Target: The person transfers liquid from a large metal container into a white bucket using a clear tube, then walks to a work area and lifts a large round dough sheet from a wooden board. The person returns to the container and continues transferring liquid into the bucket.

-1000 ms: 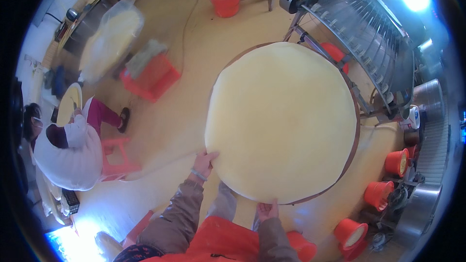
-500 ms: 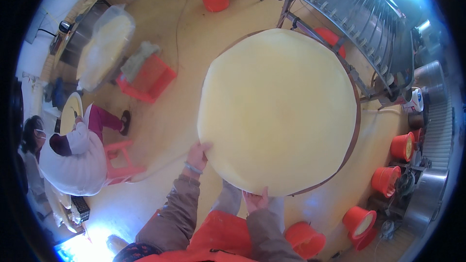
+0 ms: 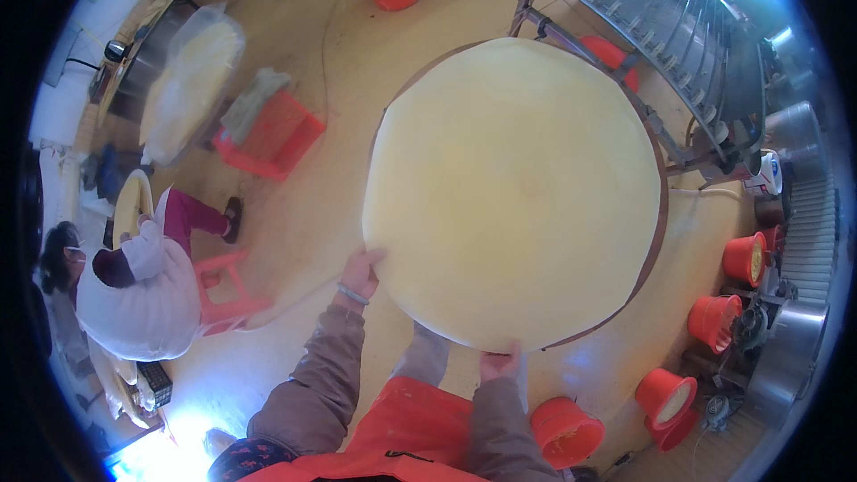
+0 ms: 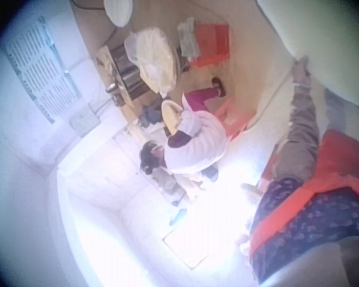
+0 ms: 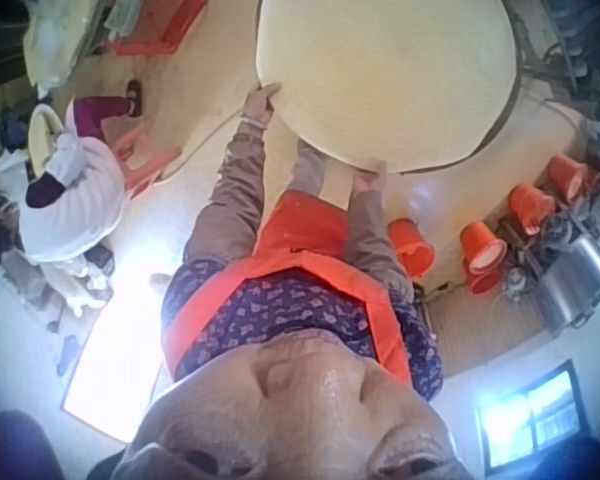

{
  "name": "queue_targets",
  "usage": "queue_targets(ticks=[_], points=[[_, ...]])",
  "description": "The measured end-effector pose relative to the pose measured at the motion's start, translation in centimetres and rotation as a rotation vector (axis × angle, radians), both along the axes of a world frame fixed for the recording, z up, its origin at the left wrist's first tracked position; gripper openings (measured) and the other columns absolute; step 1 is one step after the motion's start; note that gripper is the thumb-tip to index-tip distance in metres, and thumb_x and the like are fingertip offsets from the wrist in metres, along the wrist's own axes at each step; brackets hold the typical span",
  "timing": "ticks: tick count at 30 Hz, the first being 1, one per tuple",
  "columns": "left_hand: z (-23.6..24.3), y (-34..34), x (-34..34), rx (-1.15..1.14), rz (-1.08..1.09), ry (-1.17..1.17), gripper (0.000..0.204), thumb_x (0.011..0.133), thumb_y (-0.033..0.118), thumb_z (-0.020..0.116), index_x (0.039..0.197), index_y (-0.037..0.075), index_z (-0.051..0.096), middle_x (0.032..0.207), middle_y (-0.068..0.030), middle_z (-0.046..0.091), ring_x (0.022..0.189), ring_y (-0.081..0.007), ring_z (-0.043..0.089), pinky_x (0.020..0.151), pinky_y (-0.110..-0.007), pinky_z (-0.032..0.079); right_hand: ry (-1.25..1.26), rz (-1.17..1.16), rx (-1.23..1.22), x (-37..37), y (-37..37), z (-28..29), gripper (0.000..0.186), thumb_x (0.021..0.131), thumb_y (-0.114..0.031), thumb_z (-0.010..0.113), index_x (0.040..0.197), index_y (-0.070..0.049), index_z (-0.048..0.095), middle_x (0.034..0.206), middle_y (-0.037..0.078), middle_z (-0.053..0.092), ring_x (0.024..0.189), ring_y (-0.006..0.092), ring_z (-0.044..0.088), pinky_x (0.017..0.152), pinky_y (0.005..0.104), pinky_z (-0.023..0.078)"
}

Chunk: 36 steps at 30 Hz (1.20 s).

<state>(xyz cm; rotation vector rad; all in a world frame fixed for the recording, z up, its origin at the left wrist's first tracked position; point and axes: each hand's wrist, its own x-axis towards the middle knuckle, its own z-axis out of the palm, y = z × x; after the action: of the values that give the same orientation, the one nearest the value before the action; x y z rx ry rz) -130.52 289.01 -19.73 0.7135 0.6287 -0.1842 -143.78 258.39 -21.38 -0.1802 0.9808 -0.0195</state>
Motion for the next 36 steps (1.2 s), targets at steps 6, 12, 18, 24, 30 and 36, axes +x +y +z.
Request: queue_targets(ticks=[6, 12, 18, 24, 30, 36], points=[[-1.8, 0.1, -0.3, -0.027, -0.015, -0.023, 0.037, 0.079, -0.002, 0.053, 0.116, -0.002, 0.046, 0.11, -0.0121, 0.056, 0.101, -0.022, 0.055, 0.087, -0.032, 0.046, -0.001, 0.004, -0.215, 1.3, -5.9, 0.4, 0.03, 0.086, -0.024, 0.051, 0.109, -0.006, 0.054, 0.108, 0.008, 0.059, 0.103, 0.0243, 0.054, 0.09, 0.0448, 0.043], [-2.4, 0.4, -0.6, -0.019, 0.06, -0.032, 0.04, 0.079, -0.003, 0.052, 0.118, -0.001, 0.044, 0.111, -0.0128, 0.055, 0.101, -0.0231, 0.055, 0.088, -0.035, 0.046, 0.018, 0.022, -0.311, -0.7, -8.9, -2.8, 0.024, 0.084, -0.015, 0.056, 0.107, -0.007, 0.053, 0.101, 0.006, 0.06, 0.093, 0.0191, 0.057, 0.078, 0.0359, 0.049], [-2.2, -0.3, -1.0, -0.052, -0.015, -0.133, 0.037, 0.078, -0.004, 0.052, 0.115, 0.0, 0.048, 0.107, -0.0118, 0.057, 0.098, -0.0225, 0.057, 0.087, -0.034, 0.047, 0.066, 0.056, -0.468, -0.7, -10.4, -2.3, 0.022, 0.083, -0.009, 0.056, 0.105, -0.009, 0.051, 0.093, 0.005, 0.06, 0.081, 0.0166, 0.059, 0.07, 0.0313, 0.051], [-3.1, -5.9, -1.4, 0.06, 0.057, 0.04, 0.033, 0.075, -0.008, 0.053, 0.107, 0.0, 0.053, 0.102, -0.0097, 0.06, 0.093, -0.019, 0.058, 0.082, -0.031, 0.048, 0.109, 0.191, -0.643, 4.7, -17.4, -0.5, 0.022, 0.083, -0.013, 0.058, 0.103, -0.01, 0.05, 0.095, 0.003, 0.06, 0.086, 0.0146, 0.059, 0.075, 0.03, 0.051], [-3.5, -5.8, 1.0, 0.253, 0.1, 0.012, 0.028, 0.075, -0.006, 0.056, 0.102, 0.001, 0.053, 0.096, -0.0076, 0.061, 0.087, -0.0173, 0.06, 0.076, -0.029, 0.049, 0.16, 0.207, -0.579, 6.7, -16.3, -1.1, 0.019, 0.083, -0.014, 0.058, 0.099, -0.009, 0.051, 0.095, 0.004, 0.06, 0.089, 0.0155, 0.059, 0.078, 0.0326, 0.051], [-5.0, -4.9, 1.7, 0.34, 0.059, -0.012, 0.028, 0.075, -0.001, 0.06, 0.102, 0.0, 0.053, 0.093, -0.0081, 0.061, 0.084, -0.0176, 0.06, 0.074, -0.03, 0.05, 0.223, 0.266, -0.514, 6.2, -16.2, -2.0, 0.017, 0.082, -0.014, 0.059, 0.097, -0.011, 0.052, 0.09, 0.002, 0.058, 0.076, 0.0143, 0.056, 0.068, 0.0299, 0.049]])
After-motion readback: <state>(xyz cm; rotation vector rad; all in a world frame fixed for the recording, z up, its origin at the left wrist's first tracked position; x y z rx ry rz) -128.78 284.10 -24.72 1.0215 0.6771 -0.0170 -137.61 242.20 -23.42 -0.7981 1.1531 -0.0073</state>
